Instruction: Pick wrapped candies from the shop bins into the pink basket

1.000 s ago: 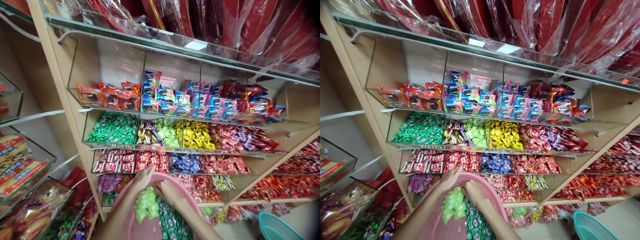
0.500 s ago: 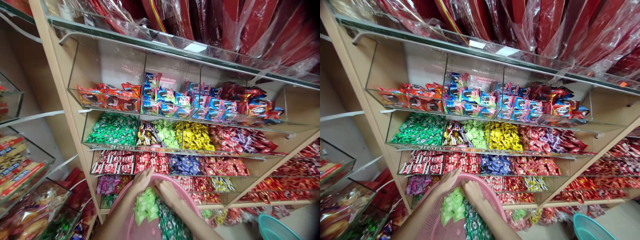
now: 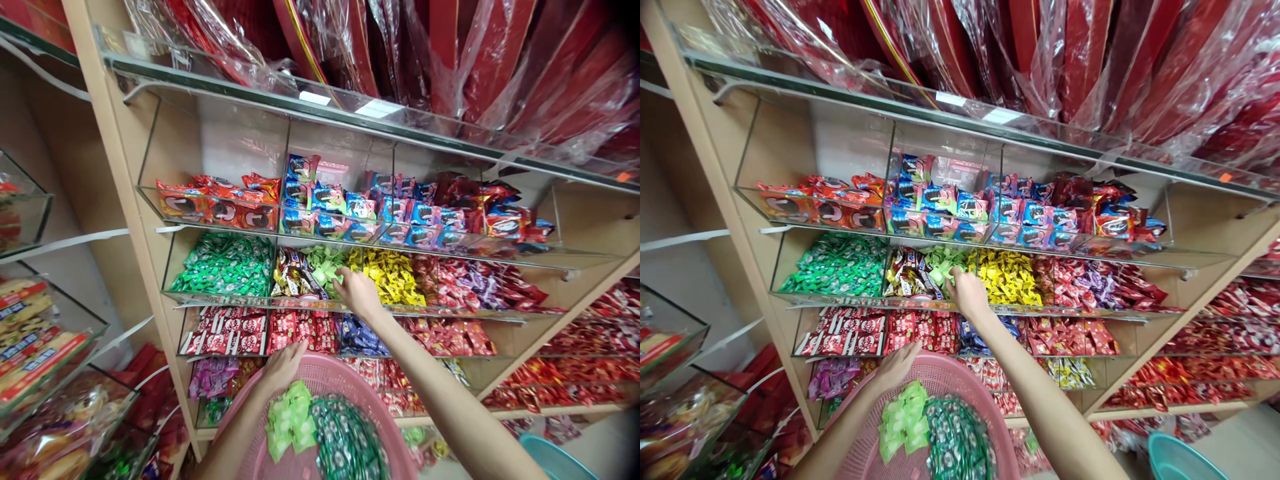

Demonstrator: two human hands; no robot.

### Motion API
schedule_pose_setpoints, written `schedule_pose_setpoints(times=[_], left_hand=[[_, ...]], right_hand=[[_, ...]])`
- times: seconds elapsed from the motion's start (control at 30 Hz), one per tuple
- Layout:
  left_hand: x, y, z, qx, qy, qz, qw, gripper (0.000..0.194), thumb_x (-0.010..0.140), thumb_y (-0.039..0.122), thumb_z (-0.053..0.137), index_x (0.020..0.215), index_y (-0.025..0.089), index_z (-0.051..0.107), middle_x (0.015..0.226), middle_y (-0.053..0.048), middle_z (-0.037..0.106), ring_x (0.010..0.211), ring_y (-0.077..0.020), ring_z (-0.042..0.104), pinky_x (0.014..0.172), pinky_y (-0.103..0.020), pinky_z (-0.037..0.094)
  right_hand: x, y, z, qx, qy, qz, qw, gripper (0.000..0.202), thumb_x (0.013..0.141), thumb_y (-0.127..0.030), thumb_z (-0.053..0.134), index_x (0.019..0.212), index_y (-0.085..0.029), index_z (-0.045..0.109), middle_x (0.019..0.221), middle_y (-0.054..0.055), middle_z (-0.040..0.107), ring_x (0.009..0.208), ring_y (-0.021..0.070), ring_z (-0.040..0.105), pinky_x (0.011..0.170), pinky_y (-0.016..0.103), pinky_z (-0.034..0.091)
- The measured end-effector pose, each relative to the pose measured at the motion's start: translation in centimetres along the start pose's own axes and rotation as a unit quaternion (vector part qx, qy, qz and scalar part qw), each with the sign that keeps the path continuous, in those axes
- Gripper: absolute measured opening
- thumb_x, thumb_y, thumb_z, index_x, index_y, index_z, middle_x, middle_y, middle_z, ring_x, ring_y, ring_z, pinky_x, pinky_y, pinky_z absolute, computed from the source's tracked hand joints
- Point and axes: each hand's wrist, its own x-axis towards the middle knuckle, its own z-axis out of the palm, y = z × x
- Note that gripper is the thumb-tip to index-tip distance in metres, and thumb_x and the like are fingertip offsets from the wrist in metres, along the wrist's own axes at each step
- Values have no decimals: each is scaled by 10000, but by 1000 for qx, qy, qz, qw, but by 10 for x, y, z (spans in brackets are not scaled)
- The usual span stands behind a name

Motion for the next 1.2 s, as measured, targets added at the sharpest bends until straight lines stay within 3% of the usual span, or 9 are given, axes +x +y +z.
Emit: schedule_pose_setpoints(times=[0.17, 0.33, 0.47, 0.7, 0.77, 0.87, 1.0, 1.1, 1.2], left_hand=[[2, -2, 2, 5, 0, 3, 1000, 670, 881, 635, 124, 1201, 254, 572, 1270, -30, 597, 1202, -214, 519, 957, -314, 404], [0, 0, -1, -3, 6, 9, 1000, 704, 875, 651, 108, 1190, 239, 583, 1296, -48, 575, 1182, -244, 534, 952, -348, 410], [0, -1, 0, 2, 4, 7, 1000, 680, 881, 638, 113, 1179, 254, 588, 1289, -38, 581, 1188, -237, 530, 949, -337, 412], [1, 0, 0, 1, -2, -3, 1000, 683, 874, 650, 121, 1218, 257, 560, 1308, -41, 565, 1191, -236, 526, 965, -335, 398], [0, 2, -1, -3, -1, -1, 1000, 691, 872, 654, 113, 1204, 254, 567, 1300, -48, 572, 1181, -241, 532, 955, -338, 402], [-1, 4, -3, -2, -3, 2, 1000, 682, 876, 646, 101, 1161, 262, 586, 1245, -48, 612, 1133, -243, 565, 928, -341, 415], [1, 3, -2, 4, -6, 4, 1000, 665, 882, 633, 98, 1161, 273, 584, 1229, -38, 622, 1117, -236, 575, 940, -335, 406], [1, 3, -1, -2, -5, 3, 1000, 665, 880, 637, 110, 1177, 268, 577, 1250, -40, 609, 1124, -243, 568, 950, -343, 402], [-2, 5, -3, -7, 5, -2, 1000, 675, 873, 650, 109, 1140, 269, 598, 1213, -39, 632, 1093, -248, 585, 931, -348, 413]], right_hand=[[30, -8, 1, -58, -42, 20, 997, 302, 872, -352, 511, 1081, -146, 582, 988, 158, 664, 915, 258, 644, 706, 295, 450], [34, -15, 6, -62, -82, 56, 993, 272, 842, -308, 555, 1025, -120, 625, 1026, 175, 657, 968, 234, 637, 779, 287, 454], [30, -14, 3, -62, -76, 61, 993, 260, 845, -305, 547, 1006, -119, 632, 1001, 174, 662, 956, 233, 641, 768, 284, 457], [1, -2, -17, -71, -11, 59, 996, 321, 887, -409, 477, 1023, -139, 585, 914, 150, 663, 866, 251, 645, 665, 289, 437], [-16, 4, -24, -28, 6, 60, 998, 337, 885, -447, 469, 1017, -158, 581, 843, 114, 665, 806, 234, 638, 636, 280, 413], [-48, 11, -25, 121, -7, 10, 993, 328, 876, -462, 474, 974, -169, 584, 663, 31, 626, 636, 174, 588, 573, 252, 366], [-93, 13, 10, 276, -148, -79, 947, 278, 834, -431, 538, 902, -170, 608, 548, -36, 550, 494, 112, 461, 485, 224, 295], [-115, 0, 57, 255, -241, -109, 930, 179, 773, -351, 617, 793, -175, 636, 610, -15, 601, 549, 118, 491, 502, 222, 315], [-125, -20, 99, 210, -270, -149, 928, 99, 739, -268, 645, 790, -184, 658, 730, 21, 673, 655, 159, 567, 565, 241, 375]])
